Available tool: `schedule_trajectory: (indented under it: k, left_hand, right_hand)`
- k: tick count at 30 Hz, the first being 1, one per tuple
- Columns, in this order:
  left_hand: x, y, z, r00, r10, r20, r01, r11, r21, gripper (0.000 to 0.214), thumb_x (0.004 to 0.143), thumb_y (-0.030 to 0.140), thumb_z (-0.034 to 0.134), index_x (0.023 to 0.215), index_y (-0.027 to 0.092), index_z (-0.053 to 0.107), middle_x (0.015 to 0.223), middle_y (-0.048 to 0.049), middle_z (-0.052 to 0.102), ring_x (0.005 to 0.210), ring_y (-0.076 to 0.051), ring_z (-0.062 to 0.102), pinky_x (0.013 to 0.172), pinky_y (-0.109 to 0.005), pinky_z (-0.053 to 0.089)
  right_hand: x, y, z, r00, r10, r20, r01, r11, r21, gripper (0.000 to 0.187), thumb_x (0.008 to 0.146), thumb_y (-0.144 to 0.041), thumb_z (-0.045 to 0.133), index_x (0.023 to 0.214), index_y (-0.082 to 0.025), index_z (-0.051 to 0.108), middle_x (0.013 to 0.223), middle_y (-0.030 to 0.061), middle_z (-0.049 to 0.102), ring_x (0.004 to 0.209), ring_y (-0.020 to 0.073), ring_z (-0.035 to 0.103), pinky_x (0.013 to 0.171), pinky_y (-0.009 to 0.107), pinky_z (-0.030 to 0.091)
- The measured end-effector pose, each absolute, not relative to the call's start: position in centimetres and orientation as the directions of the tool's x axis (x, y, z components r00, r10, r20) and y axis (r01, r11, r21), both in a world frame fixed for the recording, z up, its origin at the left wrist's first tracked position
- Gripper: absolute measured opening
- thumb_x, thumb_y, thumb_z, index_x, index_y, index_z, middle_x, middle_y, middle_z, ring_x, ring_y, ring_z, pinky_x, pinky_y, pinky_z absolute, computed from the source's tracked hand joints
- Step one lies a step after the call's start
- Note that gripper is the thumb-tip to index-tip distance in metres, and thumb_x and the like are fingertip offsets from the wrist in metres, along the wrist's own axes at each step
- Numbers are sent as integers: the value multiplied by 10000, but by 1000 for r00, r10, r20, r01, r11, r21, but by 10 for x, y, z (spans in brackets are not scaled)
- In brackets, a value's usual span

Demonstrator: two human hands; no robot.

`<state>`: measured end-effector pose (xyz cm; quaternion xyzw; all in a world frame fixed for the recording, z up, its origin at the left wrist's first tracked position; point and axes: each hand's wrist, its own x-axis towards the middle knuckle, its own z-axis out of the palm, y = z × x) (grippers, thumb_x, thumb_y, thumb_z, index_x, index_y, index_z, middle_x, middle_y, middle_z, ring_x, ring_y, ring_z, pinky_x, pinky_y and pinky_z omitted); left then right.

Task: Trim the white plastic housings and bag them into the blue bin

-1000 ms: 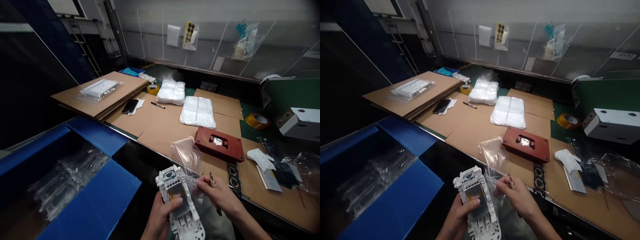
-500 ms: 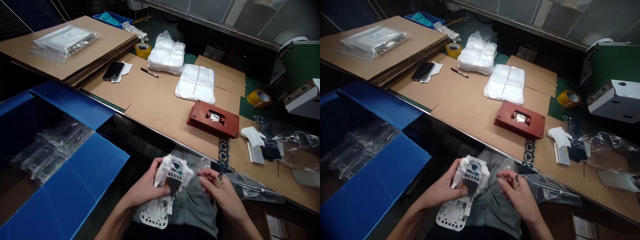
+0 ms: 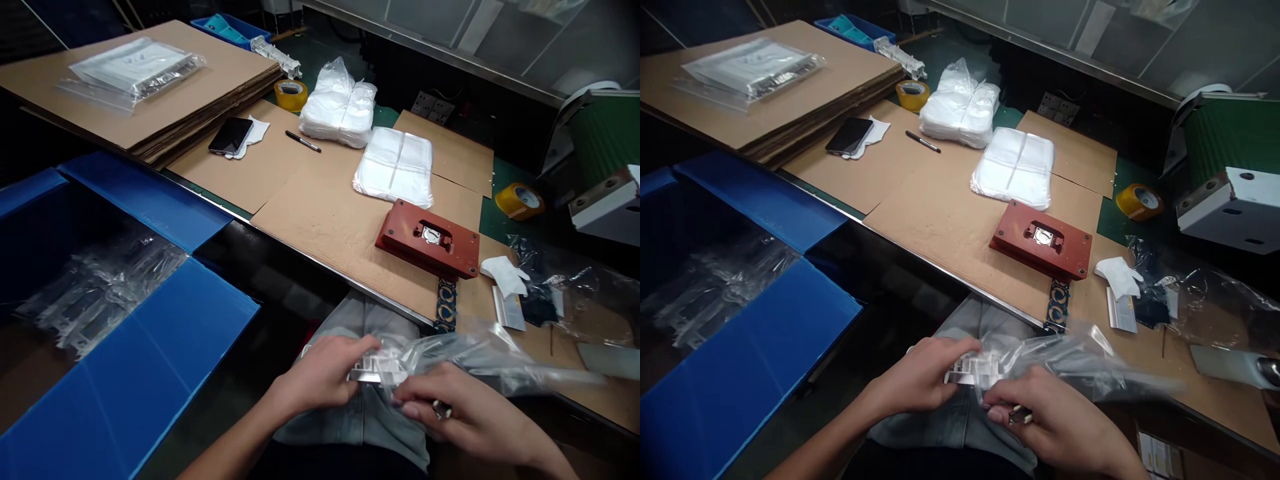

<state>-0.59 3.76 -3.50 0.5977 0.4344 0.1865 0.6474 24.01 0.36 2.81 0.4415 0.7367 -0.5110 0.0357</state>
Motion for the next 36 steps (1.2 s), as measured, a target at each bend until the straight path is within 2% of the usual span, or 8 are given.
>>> schedule_trajectory:
  k: [5,9,13,17,21,25,29,36]
  left_hand:
    - [-17,31,-41,498,714,-492,187,465,865,533,625,134,746,1117,273,595,785,27,679,647,-183,582,586,-239,388]
    - [-10,20,-47,448,680,-581,-46,666,745,641,671,214,773,1200,274,416,894,-3,679,706,-206,653,620,-290,519]
    - [7,12,-57,278,707,-651,-207,705,678,615,761,398,756,1218,269,365,911,-9,653,663,-163,617,570,-250,482]
    - [15,11,-73,139,713,-687,-271,695,666,515,925,633,448,1195,194,459,864,-40,653,722,-169,626,662,-275,505]
    - [5,16,-83,147,714,-684,-186,699,690,475,947,567,421,1067,137,581,800,-68,666,660,-184,627,628,-301,502]
    - [-21,17,-70,172,821,-545,3,553,833,360,946,438,503,745,165,626,696,-21,628,631,-145,550,625,-253,425]
    - [-39,12,-45,398,832,-386,153,355,922,391,927,347,569,583,162,569,539,16,540,537,-105,446,578,-251,327]
    - [-29,1,-6,681,686,-256,62,294,954,383,980,410,468,709,166,584,545,-6,564,500,-119,519,535,-238,393]
  right_hand:
    - [265,0,13,-502,713,-489,796,160,-584,163,880,-101,547,875,-262,576,881,12,672,773,196,611,681,300,427]
    - [250,-11,-9,-562,722,-405,675,117,-729,124,931,-131,528,907,-251,550,914,10,654,808,173,607,736,280,456]
    - [210,-33,-26,-610,762,-218,508,164,-846,79,997,-256,503,1061,-250,548,883,29,655,798,180,620,735,281,486]
    - [190,-45,-29,-610,785,-104,592,365,-719,581,887,-395,688,1366,-213,415,1020,110,651,870,265,647,700,347,540]
    - [196,-46,-29,-623,775,-103,664,455,-593,182,849,-190,657,1019,-223,602,1099,137,627,915,301,643,571,316,514]
    - [211,-41,-37,-377,926,-1,538,218,-814,97,909,-152,603,934,-218,670,1067,99,609,906,219,649,727,289,537]
    - [218,-32,-54,-64,969,-241,171,-227,-959,85,879,-290,713,854,-211,729,1050,69,600,902,200,632,742,265,522]
    - [203,-26,-74,-91,947,-309,103,-300,-948,129,866,-322,740,840,-196,727,940,52,634,891,201,604,798,295,470]
